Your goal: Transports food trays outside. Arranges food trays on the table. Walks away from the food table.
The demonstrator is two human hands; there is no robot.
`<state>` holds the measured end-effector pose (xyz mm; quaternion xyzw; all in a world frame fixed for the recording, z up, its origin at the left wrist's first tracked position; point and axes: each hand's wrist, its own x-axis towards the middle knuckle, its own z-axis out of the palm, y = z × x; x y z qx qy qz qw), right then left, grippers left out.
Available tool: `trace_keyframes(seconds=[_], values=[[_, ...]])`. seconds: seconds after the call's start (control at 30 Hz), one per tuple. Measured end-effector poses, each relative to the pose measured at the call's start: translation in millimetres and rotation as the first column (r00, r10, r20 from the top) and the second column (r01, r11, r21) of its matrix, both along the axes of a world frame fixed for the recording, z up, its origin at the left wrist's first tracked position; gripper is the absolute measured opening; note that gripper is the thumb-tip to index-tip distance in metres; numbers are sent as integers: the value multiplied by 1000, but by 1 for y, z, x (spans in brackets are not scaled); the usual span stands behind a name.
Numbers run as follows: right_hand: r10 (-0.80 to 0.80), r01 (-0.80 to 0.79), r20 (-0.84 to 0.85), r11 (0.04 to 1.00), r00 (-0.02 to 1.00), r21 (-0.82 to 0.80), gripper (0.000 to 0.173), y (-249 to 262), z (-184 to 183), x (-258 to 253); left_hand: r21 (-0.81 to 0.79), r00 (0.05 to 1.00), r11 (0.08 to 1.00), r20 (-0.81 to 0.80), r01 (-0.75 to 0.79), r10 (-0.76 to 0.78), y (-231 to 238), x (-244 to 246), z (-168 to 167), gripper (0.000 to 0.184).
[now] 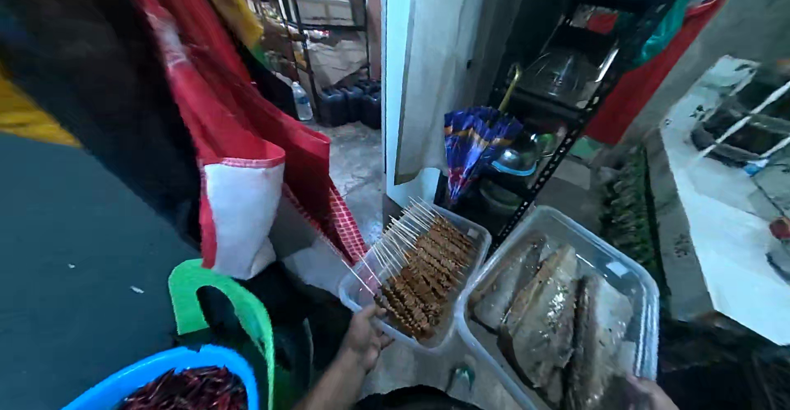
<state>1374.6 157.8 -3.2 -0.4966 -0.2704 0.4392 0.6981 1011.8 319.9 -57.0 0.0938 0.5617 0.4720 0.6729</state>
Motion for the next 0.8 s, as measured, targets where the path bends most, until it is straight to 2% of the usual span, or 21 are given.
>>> trace_keyframes(seconds=[0.07,0.13,0.23,0.37,0.5,0.6,0.67,0.8], values=[[-22,20,-26,997,999,-71,49,60,13,6,38,997,996,4,-75,75,32,16,-8,17],[-19,13,-62,994,998,-108,50,119,12,14,82,990,986,6,-143,143,61,30,-19,19],[125,-133,-74,984,989,-120,45,219,15,33,111,965,960,-31,-256,261,106,51,-26,16],[339,-345,-65,921,939,-181,33,341,19,33,132,911,902,30,-411,411,153,51,-29,12],[444,-446,-42,886,895,-130,30,439,20,-7,114,849,841,58,-528,525,199,50,-28,19],[550,-557,-92,823,830,-108,26,503,11,-46,86,832,828,39,-554,553,236,44,-30,24],[588,-592,-69,799,806,-103,22,547,12,-81,111,829,822,38,-558,558,262,31,-35,28],[647,-648,-35,758,761,-70,25,631,9,-143,129,822,815,-4,-565,570,315,3,-25,18]])
